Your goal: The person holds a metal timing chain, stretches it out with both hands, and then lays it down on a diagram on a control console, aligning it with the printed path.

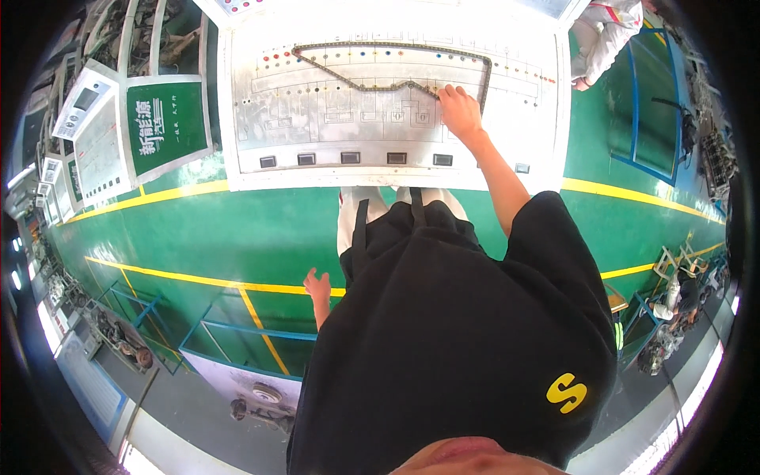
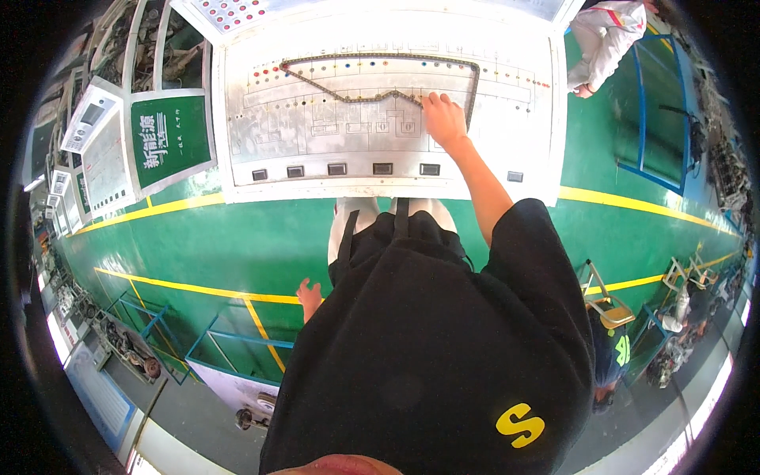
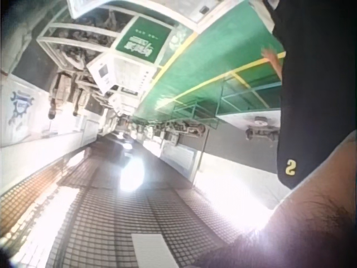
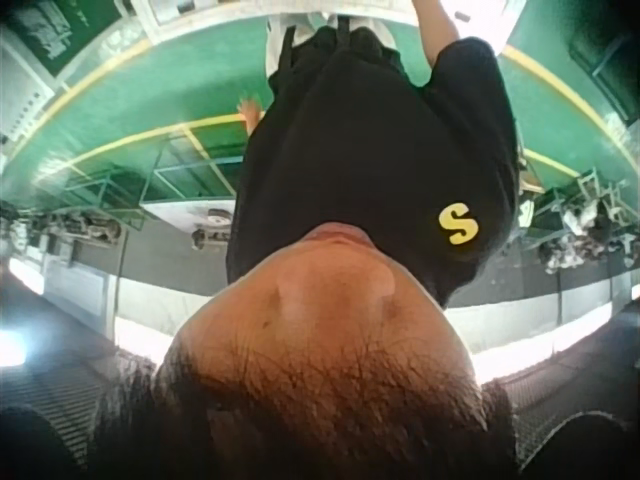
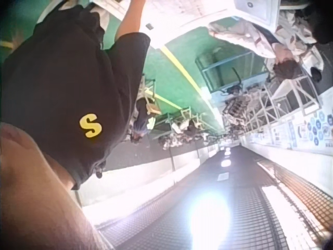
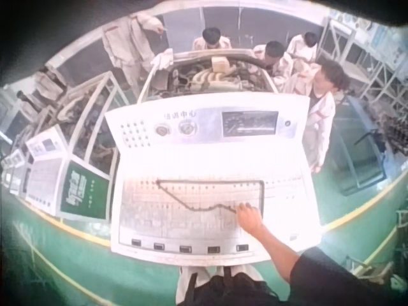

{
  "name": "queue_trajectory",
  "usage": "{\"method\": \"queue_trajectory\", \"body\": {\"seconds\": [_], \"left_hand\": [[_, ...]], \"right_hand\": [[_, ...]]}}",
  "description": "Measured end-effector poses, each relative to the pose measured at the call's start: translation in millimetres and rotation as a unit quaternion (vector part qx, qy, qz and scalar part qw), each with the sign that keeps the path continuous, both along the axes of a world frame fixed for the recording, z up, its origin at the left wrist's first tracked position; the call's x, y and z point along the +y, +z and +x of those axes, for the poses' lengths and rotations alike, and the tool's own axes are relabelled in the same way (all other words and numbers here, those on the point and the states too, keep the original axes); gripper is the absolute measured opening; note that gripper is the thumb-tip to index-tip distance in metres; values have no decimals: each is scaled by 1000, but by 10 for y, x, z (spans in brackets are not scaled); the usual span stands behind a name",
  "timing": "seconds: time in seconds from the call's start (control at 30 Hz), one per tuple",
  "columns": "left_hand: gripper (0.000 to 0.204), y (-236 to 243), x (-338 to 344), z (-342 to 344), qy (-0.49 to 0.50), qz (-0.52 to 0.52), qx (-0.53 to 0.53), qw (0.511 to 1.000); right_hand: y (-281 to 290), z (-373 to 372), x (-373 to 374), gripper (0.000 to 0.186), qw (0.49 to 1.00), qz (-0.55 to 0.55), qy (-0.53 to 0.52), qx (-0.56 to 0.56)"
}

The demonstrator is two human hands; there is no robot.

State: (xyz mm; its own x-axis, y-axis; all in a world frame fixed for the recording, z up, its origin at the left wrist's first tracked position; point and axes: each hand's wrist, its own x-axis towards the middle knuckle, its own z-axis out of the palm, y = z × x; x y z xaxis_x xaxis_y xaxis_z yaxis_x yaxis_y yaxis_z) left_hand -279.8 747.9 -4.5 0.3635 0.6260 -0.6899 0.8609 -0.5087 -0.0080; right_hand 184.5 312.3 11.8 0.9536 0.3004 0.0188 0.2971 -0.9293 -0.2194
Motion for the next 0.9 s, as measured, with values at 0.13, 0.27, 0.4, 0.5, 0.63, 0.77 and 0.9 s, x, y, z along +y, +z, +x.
{"method": "queue_trajectory", "body": {"seconds": [0.13, 0.27, 0.4, 0.5, 0.63, 0.77, 0.9], "left_hand": [[63, -89, -60, -147, 1, -8, -38, 999], [63, -242, -49, -180, -5, 7, -38, 999], [58, -127, -175, 211, -11, 12, -60, 998], [63, -179, -11, 230, -41, -11, -67, 997], [66, -184, 55, 421, -15, 1, -71, 997], [65, -108, 155, 493, -18, -2, -99, 995], [65, -117, 188, 482, -8, 0, -63, 998]], "right_hand": [[4, -13, -122, 14, 1000, 11, 21, -6], [93, -46, -354, 14, 999, 11, 4, 34], [67, -50, -494, 13, 995, -40, -14, 88], [64, 10, -314, 14, 988, -64, -65, 121], [217, 102, -34, 27, 993, -36, -51, 101], [53, 139, 84, 17, 999, -42, -2, 28], [22, 123, 78, 16, 999, -41, 25, 23]]}}
